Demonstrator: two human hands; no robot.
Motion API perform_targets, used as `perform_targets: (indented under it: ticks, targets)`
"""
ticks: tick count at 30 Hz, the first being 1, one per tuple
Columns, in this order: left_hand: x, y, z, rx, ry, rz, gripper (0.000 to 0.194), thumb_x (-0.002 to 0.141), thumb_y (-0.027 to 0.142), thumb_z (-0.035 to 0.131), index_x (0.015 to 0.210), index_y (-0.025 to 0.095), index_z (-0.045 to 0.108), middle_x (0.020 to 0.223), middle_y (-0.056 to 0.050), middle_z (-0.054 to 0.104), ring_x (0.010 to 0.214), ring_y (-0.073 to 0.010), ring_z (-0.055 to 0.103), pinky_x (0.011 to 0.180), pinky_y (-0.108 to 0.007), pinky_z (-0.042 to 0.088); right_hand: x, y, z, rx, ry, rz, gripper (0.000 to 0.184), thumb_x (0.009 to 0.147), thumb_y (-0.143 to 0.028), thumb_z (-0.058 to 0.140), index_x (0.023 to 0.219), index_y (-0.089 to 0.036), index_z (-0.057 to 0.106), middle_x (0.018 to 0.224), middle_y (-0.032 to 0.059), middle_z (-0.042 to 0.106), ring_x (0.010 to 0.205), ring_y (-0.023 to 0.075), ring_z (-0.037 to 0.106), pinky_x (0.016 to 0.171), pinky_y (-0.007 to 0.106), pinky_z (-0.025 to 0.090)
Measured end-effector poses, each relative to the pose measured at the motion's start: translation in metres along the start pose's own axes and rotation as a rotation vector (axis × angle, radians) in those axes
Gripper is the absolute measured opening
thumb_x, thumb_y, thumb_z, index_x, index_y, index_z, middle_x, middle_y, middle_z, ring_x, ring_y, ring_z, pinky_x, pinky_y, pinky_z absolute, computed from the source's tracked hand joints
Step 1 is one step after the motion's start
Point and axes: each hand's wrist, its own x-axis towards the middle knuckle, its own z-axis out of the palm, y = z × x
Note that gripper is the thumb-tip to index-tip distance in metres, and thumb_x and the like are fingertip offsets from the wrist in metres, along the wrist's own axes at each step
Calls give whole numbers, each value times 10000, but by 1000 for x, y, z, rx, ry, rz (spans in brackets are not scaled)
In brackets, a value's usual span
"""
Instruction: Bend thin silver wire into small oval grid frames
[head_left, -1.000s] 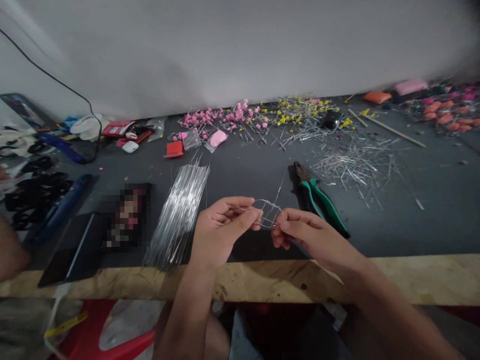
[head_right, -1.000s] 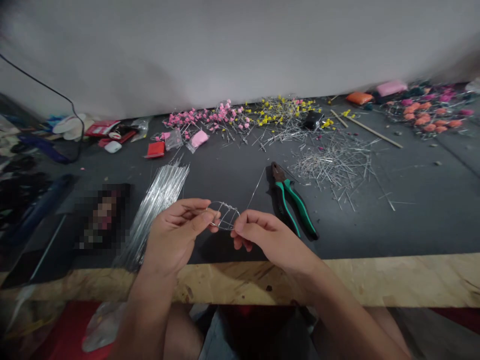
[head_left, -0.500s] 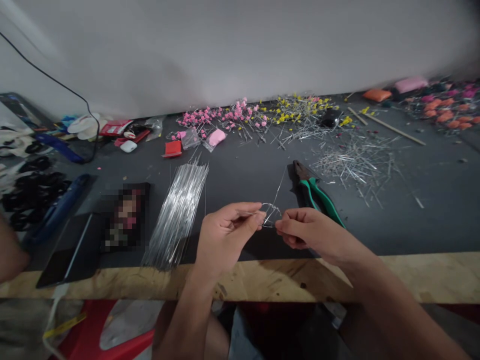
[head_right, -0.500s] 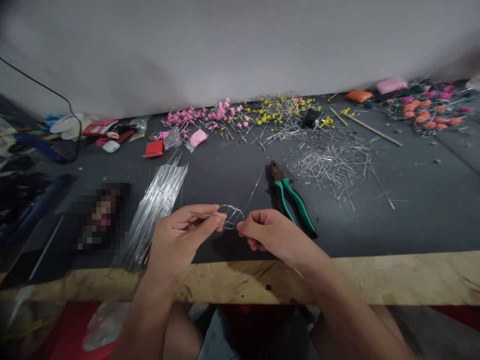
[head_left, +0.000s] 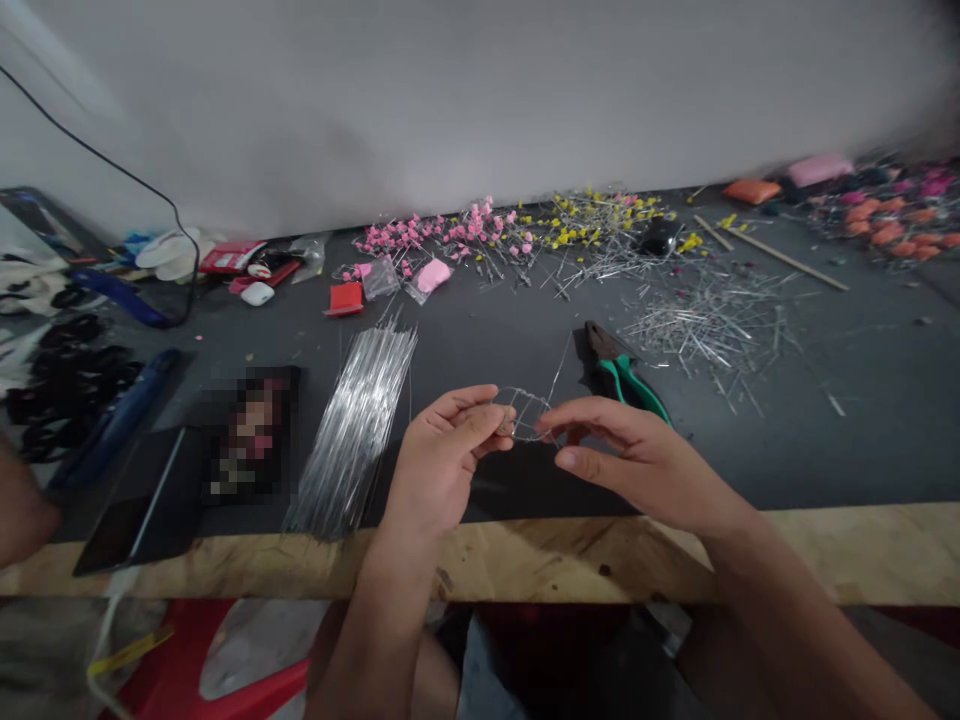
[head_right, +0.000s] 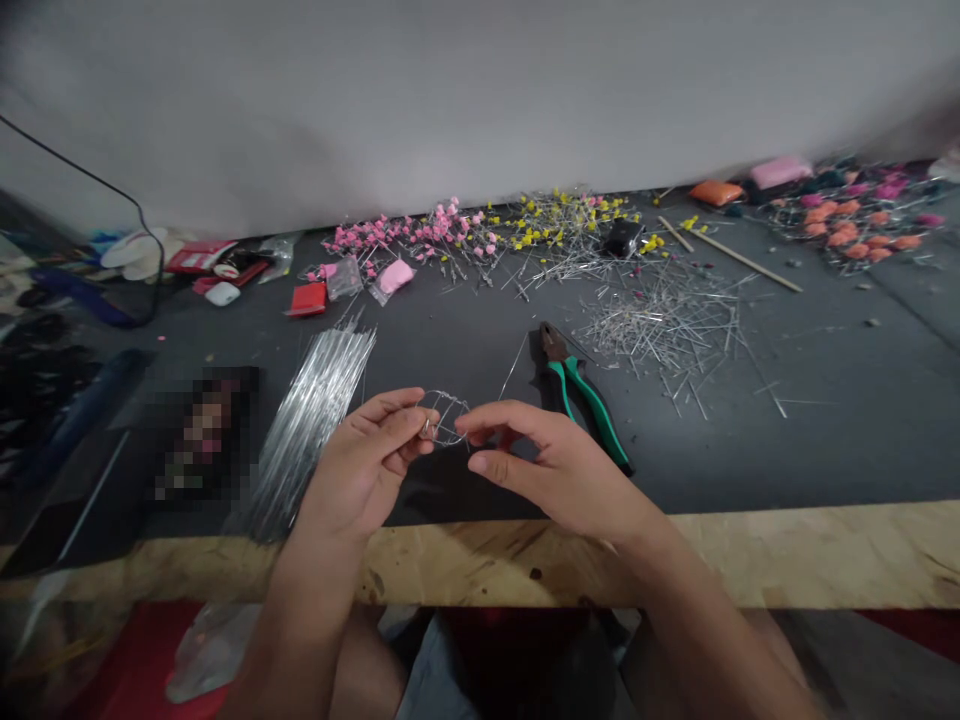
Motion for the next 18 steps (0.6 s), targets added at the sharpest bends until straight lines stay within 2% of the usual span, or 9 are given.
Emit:
perform_targets:
  ticks: [3, 7, 13, 18]
  targets:
    - [-2, -1, 1, -5, -22, -21, 211, 669, 139, 776, 862, 146, 691, 714, -20, 739, 595, -78, 649, 579, -170, 527, 3, 2, -1, -126, -14, -100, 143, 861, -310, 647, 997, -276, 679, 1011, 31, 692, 959, 187, 621, 840, 330, 484]
    - [-3, 0, 2, 11, -27, -38, 210, 660, 141, 778, 851, 141, 693, 702, -19, 736, 562, -75, 636, 565, -175, 524, 6, 4, -2, -150, -14, -201, 84, 862, -305, 648, 922, -268, 693, 945, 35, 705, 917, 193, 637, 821, 337, 489]
    - [-4, -2, 2, 78, -26, -12, 205, 663, 160, 787, 851, 151, 706, 700, -21, 738, 553, -82, 634, 580, -195, 527, 4, 1, 2, -158, 3, -104, 105, 859, -333, 642, 823, -234, 650, 863, 30, 673, 810, 167, 609, 733, 300, 472]
    - [-4, -7, -5, 218, -10, 91, 212, 697, 202, 776, 899, 168, 722, 736, -26, 742, 601, -106, 656, 620, -224, 536, 5, 2, 4, -236, 12, -49, 109, 873, -296, 607, 791, -230, 631, 824, 17, 653, 755, 155, 582, 689, 293, 450]
